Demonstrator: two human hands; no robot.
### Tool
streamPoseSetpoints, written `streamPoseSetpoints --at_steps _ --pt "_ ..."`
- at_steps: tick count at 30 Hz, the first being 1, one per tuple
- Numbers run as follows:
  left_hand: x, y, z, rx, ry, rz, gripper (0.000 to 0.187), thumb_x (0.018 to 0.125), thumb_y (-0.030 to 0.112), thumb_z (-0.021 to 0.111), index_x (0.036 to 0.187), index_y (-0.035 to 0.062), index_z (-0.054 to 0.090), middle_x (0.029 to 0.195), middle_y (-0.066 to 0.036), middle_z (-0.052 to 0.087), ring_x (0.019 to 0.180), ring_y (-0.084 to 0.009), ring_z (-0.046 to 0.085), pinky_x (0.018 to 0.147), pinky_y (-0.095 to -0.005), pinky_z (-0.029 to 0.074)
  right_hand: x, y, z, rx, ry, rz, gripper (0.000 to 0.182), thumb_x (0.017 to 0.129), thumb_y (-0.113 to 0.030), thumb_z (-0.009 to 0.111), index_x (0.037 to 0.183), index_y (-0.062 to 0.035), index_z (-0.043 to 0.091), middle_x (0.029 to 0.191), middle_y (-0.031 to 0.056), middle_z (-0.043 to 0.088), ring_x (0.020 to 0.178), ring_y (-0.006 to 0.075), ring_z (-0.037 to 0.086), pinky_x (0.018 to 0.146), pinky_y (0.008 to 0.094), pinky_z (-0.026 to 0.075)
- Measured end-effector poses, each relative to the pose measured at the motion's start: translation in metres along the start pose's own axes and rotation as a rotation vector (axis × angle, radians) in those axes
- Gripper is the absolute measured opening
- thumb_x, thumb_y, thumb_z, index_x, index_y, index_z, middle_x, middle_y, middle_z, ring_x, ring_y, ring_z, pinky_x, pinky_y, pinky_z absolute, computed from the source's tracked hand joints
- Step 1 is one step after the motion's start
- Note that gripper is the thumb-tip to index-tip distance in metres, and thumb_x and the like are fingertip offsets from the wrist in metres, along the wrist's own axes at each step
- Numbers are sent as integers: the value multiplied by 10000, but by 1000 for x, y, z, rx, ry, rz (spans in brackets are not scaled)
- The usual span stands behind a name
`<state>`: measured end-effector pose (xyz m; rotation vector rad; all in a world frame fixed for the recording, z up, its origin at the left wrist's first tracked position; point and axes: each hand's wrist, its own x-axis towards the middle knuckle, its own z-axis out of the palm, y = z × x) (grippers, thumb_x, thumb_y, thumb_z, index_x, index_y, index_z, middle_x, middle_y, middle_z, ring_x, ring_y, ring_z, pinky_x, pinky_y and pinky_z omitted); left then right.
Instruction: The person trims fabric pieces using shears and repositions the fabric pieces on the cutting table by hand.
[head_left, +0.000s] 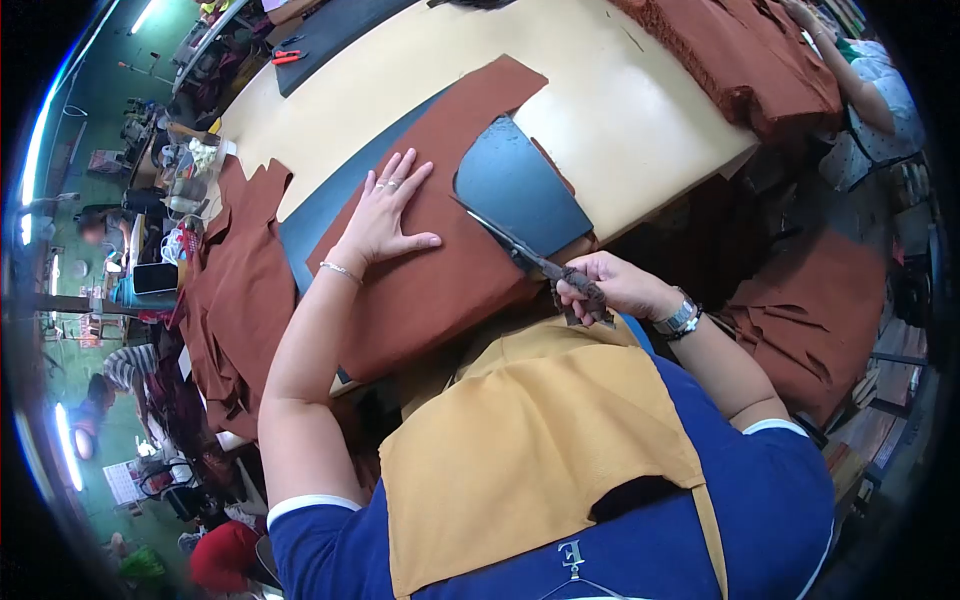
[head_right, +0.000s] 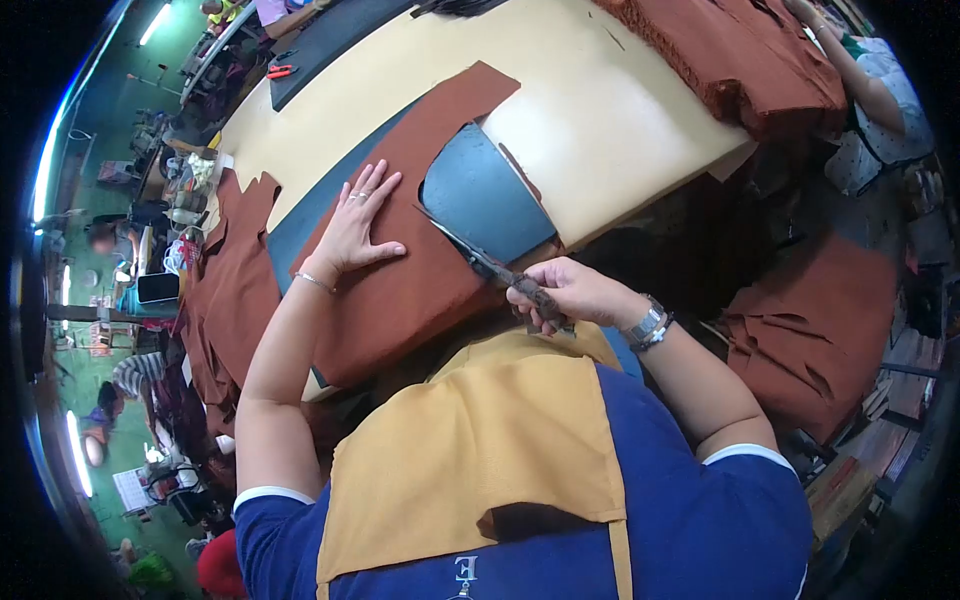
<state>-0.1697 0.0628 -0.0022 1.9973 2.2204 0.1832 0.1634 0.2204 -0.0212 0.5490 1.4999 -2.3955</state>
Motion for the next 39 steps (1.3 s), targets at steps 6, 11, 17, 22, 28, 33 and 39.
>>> streamPoseSetpoints --at_steps 6,11,17,22,28,33,39 --pt "-6 16 7 4 43 -36 1121 611 776 649 1488 172 302 1567 -146 191 1450 -351 141 1132 -601 112 6 -7 5 -8 13 -23 213 935 -230 609 835 -45 582 717 0 594 599 61 591 538 215 518" --pt "-15 22 13 54 75 -110 1129 622 780 638 1489 144 295 1564 -150 200 1449 -345 150 1128 -601 120 4 -6 7 -29 53 -1 288 928 -313 624 808 -54 586 700 0 585 585 61 586 534 203 505" --pt "-25 34 19 73 115 -203 1157 640 806 598 1491 94 270 1558 -166 209 1450 -348 147 1125 -601 120 4 -3 7 -33 63 -9 311 920 -341 631 802 -57 584 671 9 587 569 74 588 531 204 498" --pt "-25 45 20 77 87 -174 1190 624 825 589 1495 88 253 1563 -170 186 1450 -354 141 1123 -608 116 5 -5 3 0 40 10 337 914 -372 628 800 -56 592 652 12 588 538 86 584 529 212 503" --pt "-25 42 13 73 58 -162 1191 612 805 621 1499 102 249 1566 -157 186 1452 -341 138 1136 -584 113 1 -13 -7 -63 7 -7 381 913 -413 617 790 -53 611 663 17 604 541 86 587 539 203 496" --pt "-25 39 14 73 60 -149 1186 611 797 629 1502 114 246 1568 -150 183 1454 -337 135 1139 -579 106 2 -13 -11 -90 -49 -33 345 897 -382 651 788 -58 604 671 16 605 559 72 590 543 195 493" --pt "-24 42 12 77 57 -160 1182 612 789 635 1501 112 249 1568 -146 188 1455 -331 133 1142 -573 104 5 -12 -13 -113 -12 -4 276 897 -309 656 805 -54 600 708 11 616 571 67 592 526 200 508"
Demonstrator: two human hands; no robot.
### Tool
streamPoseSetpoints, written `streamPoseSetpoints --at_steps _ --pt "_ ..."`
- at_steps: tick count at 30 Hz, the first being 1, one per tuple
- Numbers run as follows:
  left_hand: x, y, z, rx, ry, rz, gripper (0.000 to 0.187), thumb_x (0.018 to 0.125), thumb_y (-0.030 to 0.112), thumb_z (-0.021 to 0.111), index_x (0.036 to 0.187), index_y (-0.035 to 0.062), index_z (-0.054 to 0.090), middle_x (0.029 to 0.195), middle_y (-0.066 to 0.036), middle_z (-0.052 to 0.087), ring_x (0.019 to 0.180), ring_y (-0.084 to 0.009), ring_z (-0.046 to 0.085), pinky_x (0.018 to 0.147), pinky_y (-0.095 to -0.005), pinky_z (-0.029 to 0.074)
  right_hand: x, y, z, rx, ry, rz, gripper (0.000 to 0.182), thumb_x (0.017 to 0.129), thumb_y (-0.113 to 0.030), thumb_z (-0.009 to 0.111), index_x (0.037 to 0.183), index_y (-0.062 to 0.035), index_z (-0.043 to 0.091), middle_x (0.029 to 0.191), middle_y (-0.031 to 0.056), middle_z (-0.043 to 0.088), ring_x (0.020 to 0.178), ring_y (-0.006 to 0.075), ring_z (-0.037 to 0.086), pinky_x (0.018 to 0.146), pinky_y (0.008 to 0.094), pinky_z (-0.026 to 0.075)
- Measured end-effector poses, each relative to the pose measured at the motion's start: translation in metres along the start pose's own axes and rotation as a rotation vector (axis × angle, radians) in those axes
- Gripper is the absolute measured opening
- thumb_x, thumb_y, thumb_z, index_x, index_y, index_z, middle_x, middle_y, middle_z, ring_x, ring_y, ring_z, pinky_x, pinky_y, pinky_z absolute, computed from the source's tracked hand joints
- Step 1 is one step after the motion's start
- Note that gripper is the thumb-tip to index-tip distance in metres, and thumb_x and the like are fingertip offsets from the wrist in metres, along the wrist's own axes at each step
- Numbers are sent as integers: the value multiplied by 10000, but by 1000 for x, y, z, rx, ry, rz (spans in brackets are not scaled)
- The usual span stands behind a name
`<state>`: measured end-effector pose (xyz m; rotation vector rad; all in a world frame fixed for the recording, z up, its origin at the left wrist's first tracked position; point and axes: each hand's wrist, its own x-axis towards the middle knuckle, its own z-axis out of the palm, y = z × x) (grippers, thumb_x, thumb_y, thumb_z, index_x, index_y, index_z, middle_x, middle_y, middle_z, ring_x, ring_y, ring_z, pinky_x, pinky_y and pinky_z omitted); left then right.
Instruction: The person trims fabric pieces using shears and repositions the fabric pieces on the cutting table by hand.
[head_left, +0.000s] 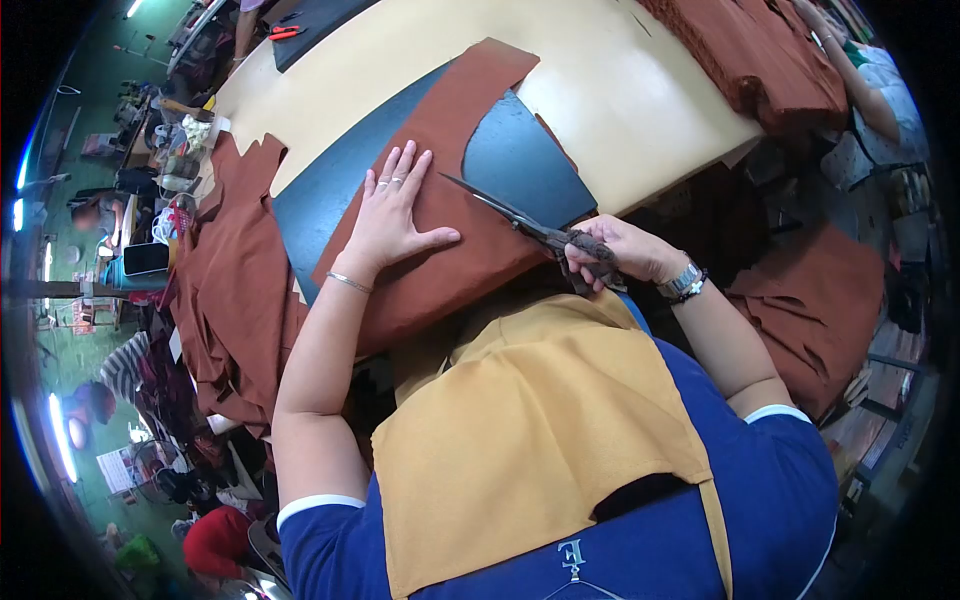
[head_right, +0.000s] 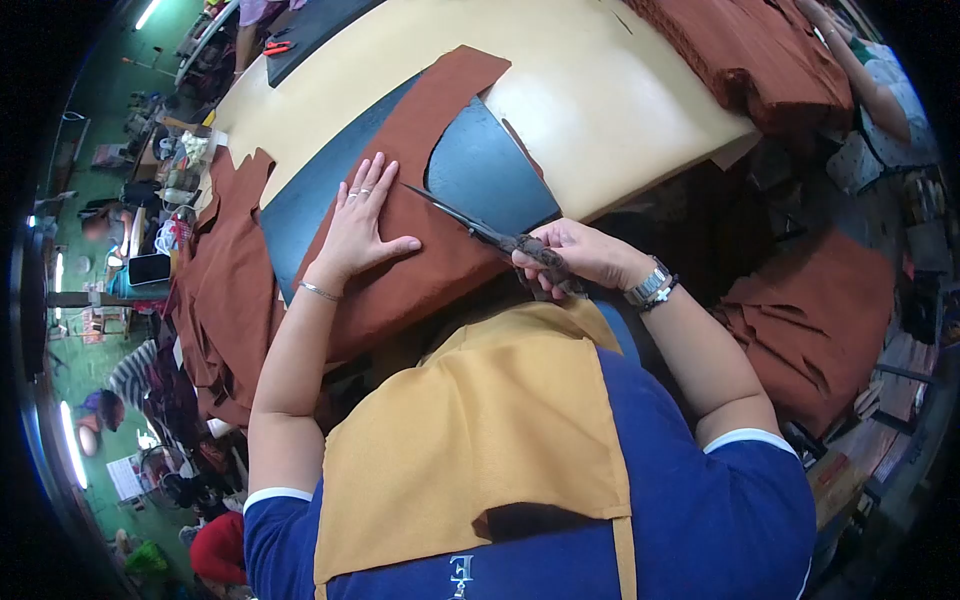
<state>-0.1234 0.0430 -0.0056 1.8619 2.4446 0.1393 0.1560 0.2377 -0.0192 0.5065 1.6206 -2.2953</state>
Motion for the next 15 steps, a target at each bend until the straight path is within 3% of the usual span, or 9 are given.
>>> streamPoseSetpoints --at_steps 5,15 --pt "0 -1 1 -4 16 -3 1173 613 792 632 1497 114 265 1563 -148 208 1455 -327 138 1142 -570 108 3 12 -3 31 27 -8 200 892 -224 649 819 -44 599 727 12 620 583 64 595 520 215 526" --pt "-1 -2 3 10 29 -4 1187 604 819 610 1494 109 273 1563 -151 206 1454 -333 139 1134 -585 117 0 8 -4 61 -11 -5 213 885 -237 663 821 -43 604 734 18 622 580 66 604 526 206 531"
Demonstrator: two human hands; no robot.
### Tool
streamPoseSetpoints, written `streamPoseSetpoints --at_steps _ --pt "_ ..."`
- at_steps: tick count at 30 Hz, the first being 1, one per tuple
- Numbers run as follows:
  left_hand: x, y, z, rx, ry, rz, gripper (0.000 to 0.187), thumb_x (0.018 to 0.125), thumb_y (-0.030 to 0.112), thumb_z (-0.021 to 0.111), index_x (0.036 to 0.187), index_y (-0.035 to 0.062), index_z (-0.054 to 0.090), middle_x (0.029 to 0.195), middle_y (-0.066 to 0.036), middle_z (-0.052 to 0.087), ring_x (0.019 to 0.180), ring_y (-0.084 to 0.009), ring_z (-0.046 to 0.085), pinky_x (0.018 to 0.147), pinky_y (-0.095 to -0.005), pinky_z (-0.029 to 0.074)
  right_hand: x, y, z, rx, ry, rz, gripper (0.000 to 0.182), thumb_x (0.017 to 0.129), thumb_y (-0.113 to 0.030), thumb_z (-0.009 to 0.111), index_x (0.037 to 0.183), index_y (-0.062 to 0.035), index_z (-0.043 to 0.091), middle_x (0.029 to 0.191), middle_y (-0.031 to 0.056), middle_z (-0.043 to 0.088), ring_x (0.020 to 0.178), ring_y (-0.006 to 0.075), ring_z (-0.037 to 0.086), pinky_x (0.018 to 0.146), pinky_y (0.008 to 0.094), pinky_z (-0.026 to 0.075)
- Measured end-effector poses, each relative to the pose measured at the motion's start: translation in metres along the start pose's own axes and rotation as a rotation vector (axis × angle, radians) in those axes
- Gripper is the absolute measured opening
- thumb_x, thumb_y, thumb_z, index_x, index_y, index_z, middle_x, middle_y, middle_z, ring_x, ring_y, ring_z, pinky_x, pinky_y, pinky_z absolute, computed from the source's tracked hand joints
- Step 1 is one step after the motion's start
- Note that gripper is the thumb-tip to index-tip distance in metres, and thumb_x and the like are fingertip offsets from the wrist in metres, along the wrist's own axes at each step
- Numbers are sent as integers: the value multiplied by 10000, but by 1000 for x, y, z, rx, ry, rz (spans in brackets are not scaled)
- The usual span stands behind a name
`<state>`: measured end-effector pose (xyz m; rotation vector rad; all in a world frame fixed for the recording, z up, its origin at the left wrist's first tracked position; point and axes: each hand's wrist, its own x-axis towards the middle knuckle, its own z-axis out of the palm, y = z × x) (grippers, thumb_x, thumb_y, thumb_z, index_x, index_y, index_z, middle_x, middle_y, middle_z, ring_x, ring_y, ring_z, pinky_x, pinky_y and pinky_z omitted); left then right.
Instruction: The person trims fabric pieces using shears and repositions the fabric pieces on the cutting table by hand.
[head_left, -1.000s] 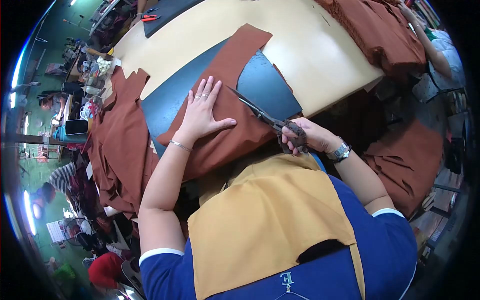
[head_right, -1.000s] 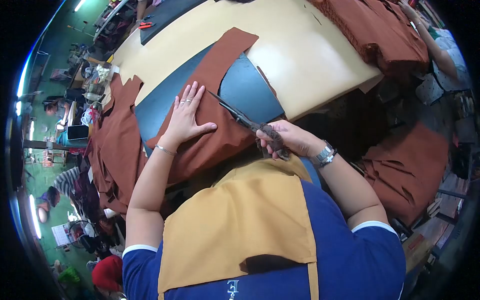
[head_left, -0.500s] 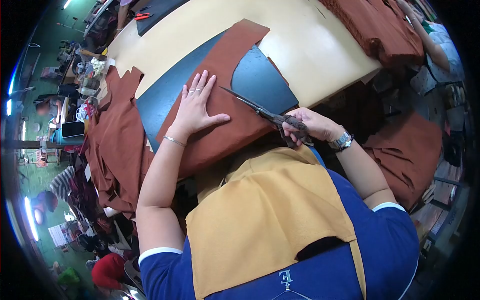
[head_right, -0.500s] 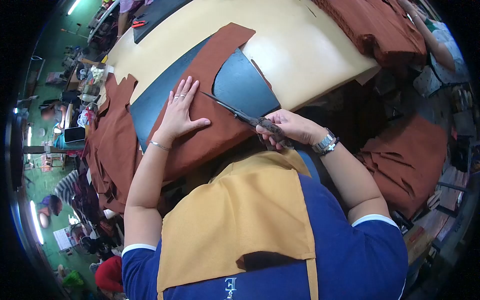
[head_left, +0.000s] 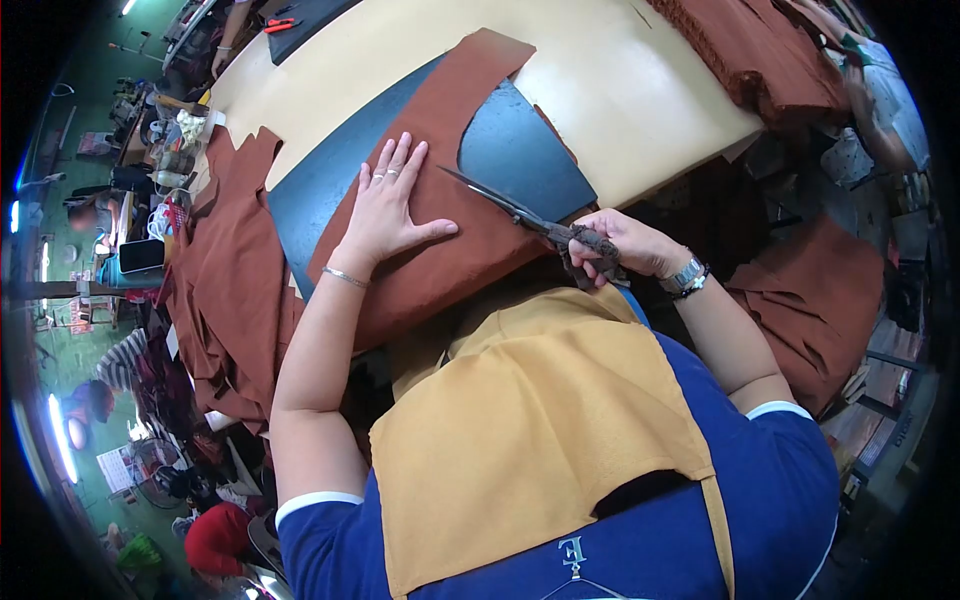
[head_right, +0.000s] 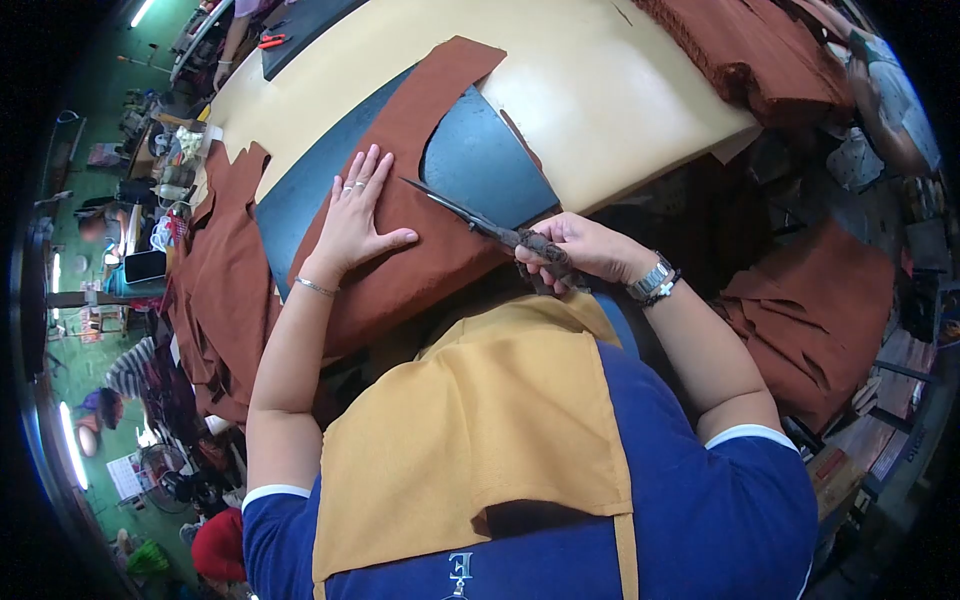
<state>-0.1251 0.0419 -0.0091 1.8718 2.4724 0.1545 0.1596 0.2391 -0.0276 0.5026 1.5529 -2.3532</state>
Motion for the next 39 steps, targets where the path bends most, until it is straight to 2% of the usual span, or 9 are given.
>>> streamPoseSetpoints --at_steps 11,14,17,20,27,30,36,37,39 --pt "0 -2 3 10 13 -4 1195 599 820 615 1496 110 270 1561 -147 217 1454 -326 146 1136 -580 114 0 4 3 20 35 -14 179 868 -204 686 831 -47 610 721 -5 617 567 41 586 502 194 515" --pt "-2 -2 3 13 9 -17 1156 623 797 619 1510 157 242 1569 -121 205 1456 -318 145 1140 -562 126 0 5 2 6 41 -9 174 869 -200 685 839 -44 614 711 -11 612 566 38 582 497 189 508" --pt "-2 -1 2 -10 1 -38 1182 606 818 616 1494 114 278 1561 -151 214 1453 -330 148 1135 -579 119 -2 4 3 -9 49 -4 172 872 -198 680 841 -41 616 706 -16 610 566 38 581 500 183 506" --pt "-4 1 4 -6 11 -56 1173 612 804 625 1493 111 277 1560 -153 213 1449 -339 156 1130 -590 126 -2 10 1 26 32 -49 166 868 -191 685 845 -39 621 713 -15 612 567 39 581 499 182 505" --pt "-8 15 7 14 36 -151 1146 641 776 630 1490 92 274 1560 -164 204 1444 -359 160 1110 -620 141 -5 9 10 83 36 -52 159 856 -182 702 856 -45 623 721 -12 606 575 39 585 497 182 504" --pt "-10 23 11 27 32 -233 1146 650 774 625 1509 128 229 1570 -160 178 1450 -350 146 1108 -623 136 -6 9 14 95 52 -39 163 862 -186 698 853 -44 619 712 -9 604 573 38 585 501 182 506" --pt "-18 51 18 -22 -13 -405 870 887 630 471 1509 84 201 1564 -204 154 1450 -370 126 1102 -638 120 -7 12 18 68 62 -48 214 885 -233 683 828 -44 600 670 -7 593 551 44 583 502 184 493" --pt "-18 52 17 -61 40 -393 681 963 530 396 1484 105 285 1548 -180 222 1441 -349 178 1101 -635 127 -9 11 19 67 65 -46 221 886 -241 683 826 -45 600 667 -6 591 552 44 583 503 183 493" --pt "-9 39 -9 -105 -112 -387 616 965 504 417 1445 123 359 1528 -155 277 1427 -330 223 1104 -623 148 -10 11 19 65 73 -40 233 889 -253 682 824 -45 599 662 -4 586 552 46 581 505 184 493"
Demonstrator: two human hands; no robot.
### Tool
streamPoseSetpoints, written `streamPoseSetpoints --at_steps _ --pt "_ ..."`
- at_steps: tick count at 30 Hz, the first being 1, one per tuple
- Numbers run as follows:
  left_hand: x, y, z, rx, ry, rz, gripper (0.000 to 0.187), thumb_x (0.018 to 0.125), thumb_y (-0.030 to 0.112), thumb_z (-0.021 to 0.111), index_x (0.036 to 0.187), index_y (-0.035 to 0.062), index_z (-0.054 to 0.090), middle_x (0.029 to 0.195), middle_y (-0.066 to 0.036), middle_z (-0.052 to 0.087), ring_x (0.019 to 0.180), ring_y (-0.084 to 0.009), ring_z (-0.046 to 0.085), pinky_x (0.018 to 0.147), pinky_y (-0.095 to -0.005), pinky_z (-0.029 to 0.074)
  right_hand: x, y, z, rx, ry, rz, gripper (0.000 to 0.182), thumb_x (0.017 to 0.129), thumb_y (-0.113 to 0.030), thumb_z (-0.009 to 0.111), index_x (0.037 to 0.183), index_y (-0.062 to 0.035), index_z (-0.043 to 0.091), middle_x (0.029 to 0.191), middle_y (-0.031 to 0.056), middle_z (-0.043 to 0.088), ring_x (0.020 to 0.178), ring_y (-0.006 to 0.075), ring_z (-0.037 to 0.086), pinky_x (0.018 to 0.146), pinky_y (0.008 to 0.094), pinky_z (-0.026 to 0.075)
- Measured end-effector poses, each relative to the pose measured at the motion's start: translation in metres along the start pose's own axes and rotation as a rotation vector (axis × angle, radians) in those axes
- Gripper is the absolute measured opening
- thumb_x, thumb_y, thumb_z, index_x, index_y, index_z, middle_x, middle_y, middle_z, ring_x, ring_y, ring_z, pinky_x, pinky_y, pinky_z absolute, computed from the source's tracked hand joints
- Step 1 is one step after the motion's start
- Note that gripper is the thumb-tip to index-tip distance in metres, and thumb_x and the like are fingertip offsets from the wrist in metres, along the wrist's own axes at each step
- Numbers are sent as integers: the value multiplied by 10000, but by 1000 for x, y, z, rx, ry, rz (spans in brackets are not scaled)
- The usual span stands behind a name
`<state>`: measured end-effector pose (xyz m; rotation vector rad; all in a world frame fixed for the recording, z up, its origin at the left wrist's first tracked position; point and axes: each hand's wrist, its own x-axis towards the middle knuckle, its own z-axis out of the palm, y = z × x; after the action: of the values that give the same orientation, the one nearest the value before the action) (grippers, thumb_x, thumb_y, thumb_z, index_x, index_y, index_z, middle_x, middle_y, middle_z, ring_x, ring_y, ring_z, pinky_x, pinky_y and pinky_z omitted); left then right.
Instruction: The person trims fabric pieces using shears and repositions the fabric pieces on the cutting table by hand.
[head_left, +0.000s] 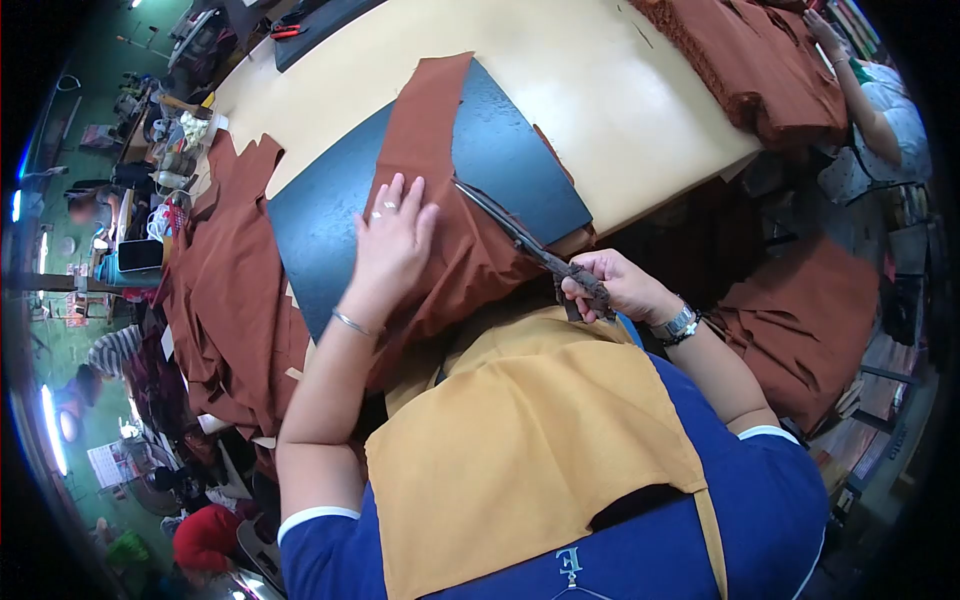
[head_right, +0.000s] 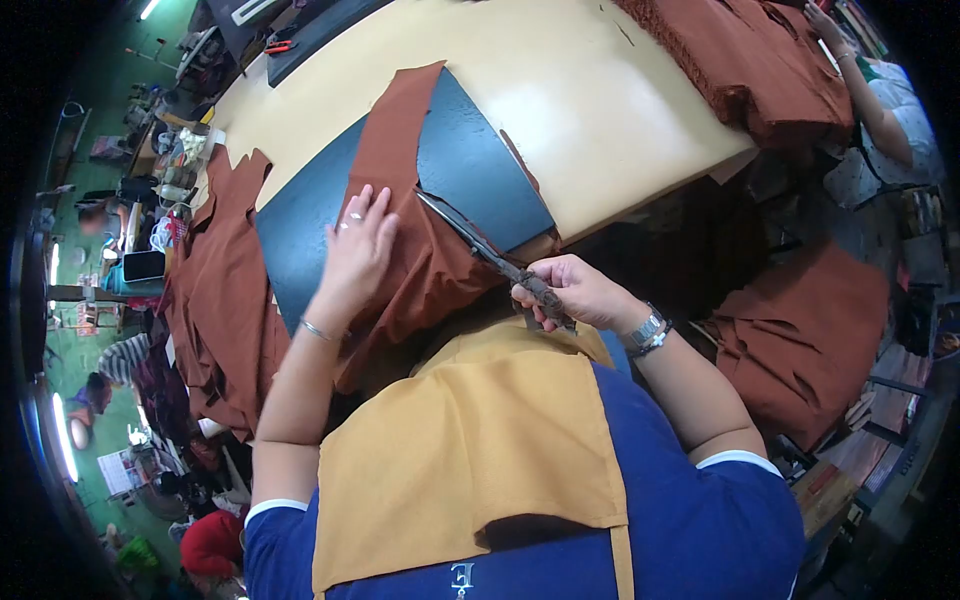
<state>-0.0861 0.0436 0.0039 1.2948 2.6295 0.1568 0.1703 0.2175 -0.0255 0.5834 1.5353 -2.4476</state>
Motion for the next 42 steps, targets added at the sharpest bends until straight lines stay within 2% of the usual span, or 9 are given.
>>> streamPoseSetpoints --at_steps 2,5,6,10,15,25,34,39,42 --pt "19 -13 -26 37 -88 85 549 933 491 499 1361 148 475 1486 -109 365 1397 -295 297 1104 -598 203 -1 0 -1 -8 8 4 242 893 -263 679 824 -45 600 656 -4 581 550 48 577 505 187 492" --pt "40 -27 -29 139 79 388 639 881 518 570 1391 155 440 1515 -114 319 1417 -305 257 1118 -581 197 0 -1 -4 -40 8 28 243 901 -263 668 824 -44 601 655 -3 578 550 54 571 507 197 495" --pt "47 -38 -16 117 60 368 777 834 606 574 1449 179 366 1551 -109 248 1437 -319 204 1119 -598 169 1 -4 -3 -28 4 31 242 904 -262 664 822 -44 600 661 -2 580 551 55 571 507 200 497" --pt "50 -40 0 131 89 345 878 810 701 508 1502 216 271 1578 -108 176 1453 -336 137 1101 -643 139 4 -8 0 -29 12 29 241 916 -259 648 814 -47 595 681 2 589 554 58 568 508 209 502" --pt "37 -30 8 146 118 288 858 822 681 518 1502 221 271 1578 -109 176 1455 -333 134 1099 -644 145 9 -18 8 19 29 75 217 902 -243 652 802 -60 594 687 -3 588 558 52 566 505 202 498" --pt "29 -29 21 153 187 144 865 816 694 522 1500 227 273 1572 -116 197 1448 -341 162 1057 -696 170 7 -6 8 -11 39 14 222 890 -245 666 801 -54 596 657 -9 580 554 46 566 497 190 485" --pt "19 -18 28 142 219 171 894 799 718 519 1492 197 299 1559 -152 212 1436 -365 184 1034 -718 173 10 -13 8 -13 46 32 266 909 -295 649 805 -57 590 661 -20 569 562 44 557 487 184 473" --pt "13 -14 27 110 199 100 906 798 720 518 1490 177 300 1558 -164 205 1432 -377 186 1026 -728 175 8 -3 9 -30 69 -25 265 903 -296 656 801 -60 594 642 -17 576 532 45 554 479 184 458" --pt "9 -4 29 111 210 51 913 796 725 513 1486 164 304 1559 -171 198 1433 -377 186 1022 -731 177 7 -7 10 -51 81 25 274 898 -319 661 812 -67 599 637 -14 587 504 48 551 477 183 438"
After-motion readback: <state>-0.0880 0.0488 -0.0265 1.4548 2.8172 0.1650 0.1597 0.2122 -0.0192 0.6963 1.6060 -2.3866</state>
